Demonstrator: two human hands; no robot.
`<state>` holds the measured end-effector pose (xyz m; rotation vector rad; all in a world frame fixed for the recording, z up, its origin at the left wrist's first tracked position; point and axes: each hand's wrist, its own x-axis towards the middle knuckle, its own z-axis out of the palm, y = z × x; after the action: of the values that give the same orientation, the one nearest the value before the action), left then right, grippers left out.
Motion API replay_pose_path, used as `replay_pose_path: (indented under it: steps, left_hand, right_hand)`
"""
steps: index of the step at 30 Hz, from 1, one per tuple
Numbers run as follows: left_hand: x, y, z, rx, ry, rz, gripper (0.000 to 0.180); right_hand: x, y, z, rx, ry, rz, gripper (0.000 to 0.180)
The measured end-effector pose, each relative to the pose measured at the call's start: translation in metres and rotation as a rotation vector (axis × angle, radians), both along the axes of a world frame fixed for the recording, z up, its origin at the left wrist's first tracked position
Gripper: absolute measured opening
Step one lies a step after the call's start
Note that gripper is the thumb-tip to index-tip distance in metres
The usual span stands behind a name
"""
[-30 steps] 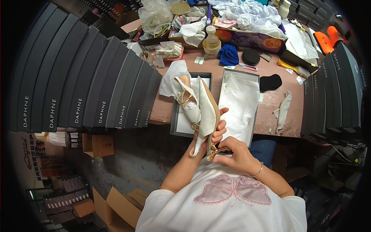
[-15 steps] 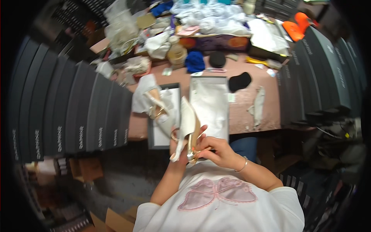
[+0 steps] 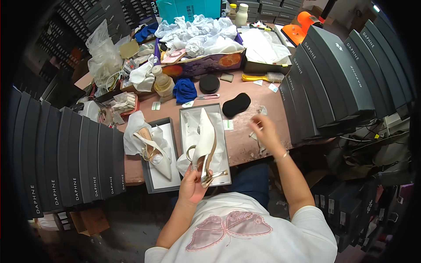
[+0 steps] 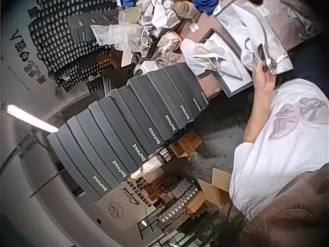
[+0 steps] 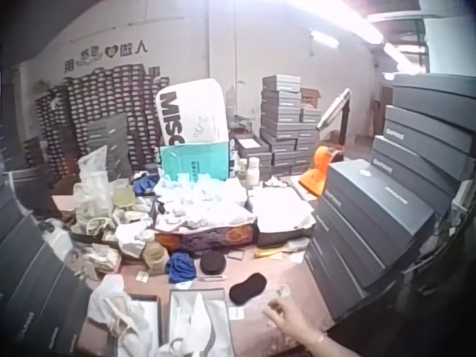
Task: Packing white high-heeled shoes into boxes using tissue paper and adding silica gel packets.
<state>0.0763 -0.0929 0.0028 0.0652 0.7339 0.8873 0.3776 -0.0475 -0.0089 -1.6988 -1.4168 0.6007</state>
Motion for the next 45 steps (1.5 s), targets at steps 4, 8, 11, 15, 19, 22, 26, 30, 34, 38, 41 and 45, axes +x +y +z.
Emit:
replay_pose_path:
  steps: [4,8,11,15,19,22,26,30,34,38,41,45]
  left_hand:
    - [0.006,0.0,0.006,0.144,-0.069,-0.052,0.053]
    - [0.02,0.001,0.026,0.039,0.084,0.04,0.05]
    - [0.0,0.003,-0.011,0.105,0.058,-0.012,0.046]
    - [0.0,0.002,-0.009,0.078,-0.054,0.026,0.036]
    - [0.003,0.003,0.007,0.13,-0.142,0.069,0.036]
    - [0.0,0.008,0.001,0.125,-0.169,0.047,0.05]
    - [0.003,0.011,-0.006,0.167,-0.206,0.049,0.053]
    - [0.009,0.007,-0.001,0.182,-0.156,0.11,0.041]
    - [0.017,-0.001,0.003,0.192,-0.101,0.185,0.036]
    - [0.013,-0.009,-0.003,0.217,-0.076,0.159,0.037]
    - [0.013,-0.007,0.004,0.14,-0.027,0.217,0.038]
    - [0.001,-0.004,-0.017,0.18,-0.115,0.195,0.038]
  right_hand:
    - [0.071,0.038,-0.063,-0.106,-0.347,-0.221,0.036]
    - [0.071,0.046,-0.086,-0.214,-0.451,-0.25,0.037]
    - [0.073,0.043,-0.098,-0.175,-0.425,-0.235,0.034]
    - [0.09,0.041,-0.111,-0.093,-0.396,-0.233,0.027]
    - [0.084,0.038,-0.093,-0.155,0.182,-0.197,0.022]
    - [0.038,0.008,-0.042,-0.131,0.558,0.019,0.023]
    - [-0.032,-0.051,0.021,-0.276,0.787,0.169,0.019]
    - [-0.084,-0.085,0.063,-0.02,0.457,0.329,0.016]
    - [-0.13,-0.086,0.088,0.296,0.056,0.399,0.026]
    - [-0.161,-0.088,0.071,0.37,-0.184,0.455,0.039]
    - [-0.168,-0.097,0.06,0.367,-0.123,0.469,0.037]
    - [-0.171,-0.109,0.05,0.391,-0.093,0.526,0.038]
